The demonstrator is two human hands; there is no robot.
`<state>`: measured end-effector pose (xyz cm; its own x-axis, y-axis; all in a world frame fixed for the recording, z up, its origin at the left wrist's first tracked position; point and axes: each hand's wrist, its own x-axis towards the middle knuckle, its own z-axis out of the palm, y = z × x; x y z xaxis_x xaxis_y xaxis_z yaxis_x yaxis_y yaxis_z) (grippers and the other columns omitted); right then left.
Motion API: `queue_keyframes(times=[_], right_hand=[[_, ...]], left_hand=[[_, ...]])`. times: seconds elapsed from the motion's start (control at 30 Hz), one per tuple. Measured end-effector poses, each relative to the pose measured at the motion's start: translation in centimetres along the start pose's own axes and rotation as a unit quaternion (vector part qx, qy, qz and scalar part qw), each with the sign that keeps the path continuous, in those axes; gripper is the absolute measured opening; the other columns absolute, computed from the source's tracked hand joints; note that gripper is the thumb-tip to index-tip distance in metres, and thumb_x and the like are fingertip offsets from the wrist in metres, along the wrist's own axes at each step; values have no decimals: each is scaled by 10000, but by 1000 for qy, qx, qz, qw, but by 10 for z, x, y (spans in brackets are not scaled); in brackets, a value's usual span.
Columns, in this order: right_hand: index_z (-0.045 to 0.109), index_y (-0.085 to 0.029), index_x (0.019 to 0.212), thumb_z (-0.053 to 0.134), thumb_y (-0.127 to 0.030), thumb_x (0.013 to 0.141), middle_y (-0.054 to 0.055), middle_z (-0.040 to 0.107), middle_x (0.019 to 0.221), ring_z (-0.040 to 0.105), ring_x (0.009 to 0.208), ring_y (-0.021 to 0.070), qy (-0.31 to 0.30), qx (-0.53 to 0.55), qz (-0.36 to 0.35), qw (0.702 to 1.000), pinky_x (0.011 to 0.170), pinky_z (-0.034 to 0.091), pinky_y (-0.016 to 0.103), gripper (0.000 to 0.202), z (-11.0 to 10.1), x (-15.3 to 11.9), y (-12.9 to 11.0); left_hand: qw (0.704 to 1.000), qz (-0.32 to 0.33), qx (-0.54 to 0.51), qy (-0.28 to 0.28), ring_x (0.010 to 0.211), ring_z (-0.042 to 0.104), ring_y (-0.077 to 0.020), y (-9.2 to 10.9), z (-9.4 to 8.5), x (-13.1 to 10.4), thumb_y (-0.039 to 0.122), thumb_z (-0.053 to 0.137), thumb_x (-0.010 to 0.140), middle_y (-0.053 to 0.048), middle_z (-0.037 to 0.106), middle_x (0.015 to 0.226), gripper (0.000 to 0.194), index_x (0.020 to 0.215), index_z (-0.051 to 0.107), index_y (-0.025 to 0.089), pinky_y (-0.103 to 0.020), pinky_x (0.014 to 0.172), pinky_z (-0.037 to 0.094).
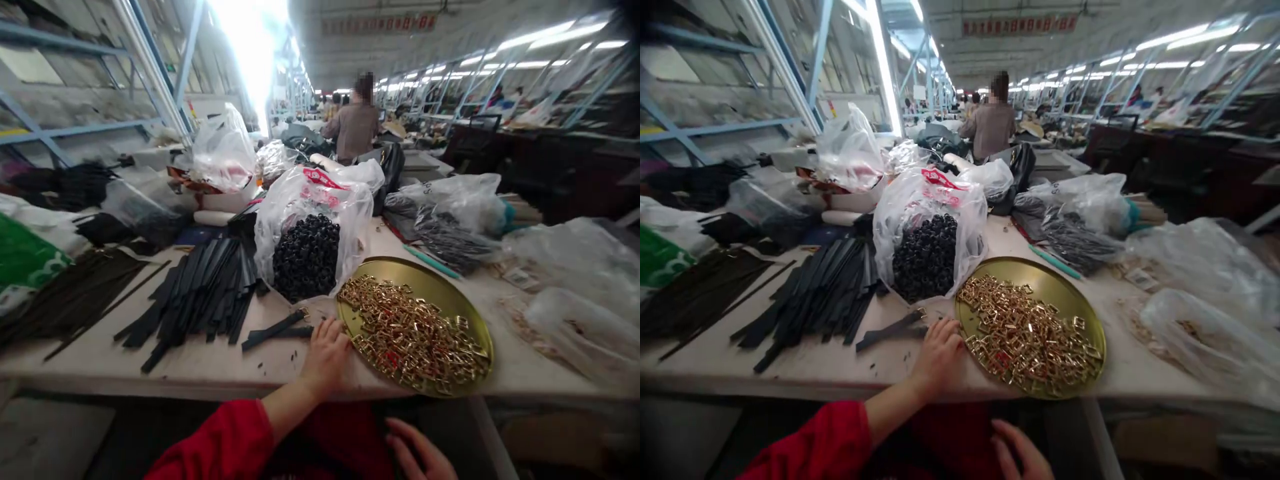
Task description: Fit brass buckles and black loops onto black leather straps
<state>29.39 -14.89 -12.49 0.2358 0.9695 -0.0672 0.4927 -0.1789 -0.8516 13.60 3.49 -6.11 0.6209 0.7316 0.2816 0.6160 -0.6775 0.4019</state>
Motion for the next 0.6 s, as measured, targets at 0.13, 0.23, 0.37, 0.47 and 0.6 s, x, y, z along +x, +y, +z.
queue_keyframes(times=[0.13, 0.23, 0.37, 0.47, 0.6], right_hand=[[548, -204, 1164, 385, -352, 870, 97, 598, 1174, 542, 1092, 235, 88, -166, -122, 975, 951, 413, 399, 367, -46, 87, -93], [524, -165, 1201, 367, -300, 882, 108, 596, 1169, 535, 1089, 217, -11, -349, -132, 928, 976, 362, 364, 381, -53, 171, -144], [573, -143, 1143, 533, -379, 798, 126, 607, 1132, 551, 1048, 238, -61, -388, -146, 908, 935, 373, 319, 420, -29, 246, -161], [582, -150, 1133, 518, -405, 802, 127, 593, 1144, 542, 1053, 240, -91, -405, -164, 895, 927, 370, 325, 422, -17, 259, -149], [580, -208, 1141, 480, -385, 826, 86, 574, 1175, 520, 1078, 214, -131, -419, -186, 879, 952, 345, 334, 374, -21, 237, -129]], left_hand=[[999, 34, -6, 15, 1234, 382, -261, -11, -30, 2, 200, 555, 785, -104, 490, 1278, 219, 998, 594, 171, -460, 1042, 299], [999, 26, 10, 38, 1201, 424, -255, -20, -47, 0, 145, 514, 794, -102, 528, 1238, 210, 979, 611, 171, -461, 1029, 312], [999, 14, 12, 43, 1142, 480, -239, -34, -50, -11, 142, 507, 800, -70, 583, 1169, 180, 927, 628, 182, -447, 1012, 332], [999, 5, -2, 41, 1138, 483, -226, -42, -49, -23, 154, 493, 813, -48, 602, 1136, 167, 901, 627, 198, -444, 1013, 326], [999, 5, -25, 38, 1142, 478, -219, -44, -47, -28, 150, 471, 820, -48, 605, 1130, 191, 926, 623, 198, -443, 1029, 305]])
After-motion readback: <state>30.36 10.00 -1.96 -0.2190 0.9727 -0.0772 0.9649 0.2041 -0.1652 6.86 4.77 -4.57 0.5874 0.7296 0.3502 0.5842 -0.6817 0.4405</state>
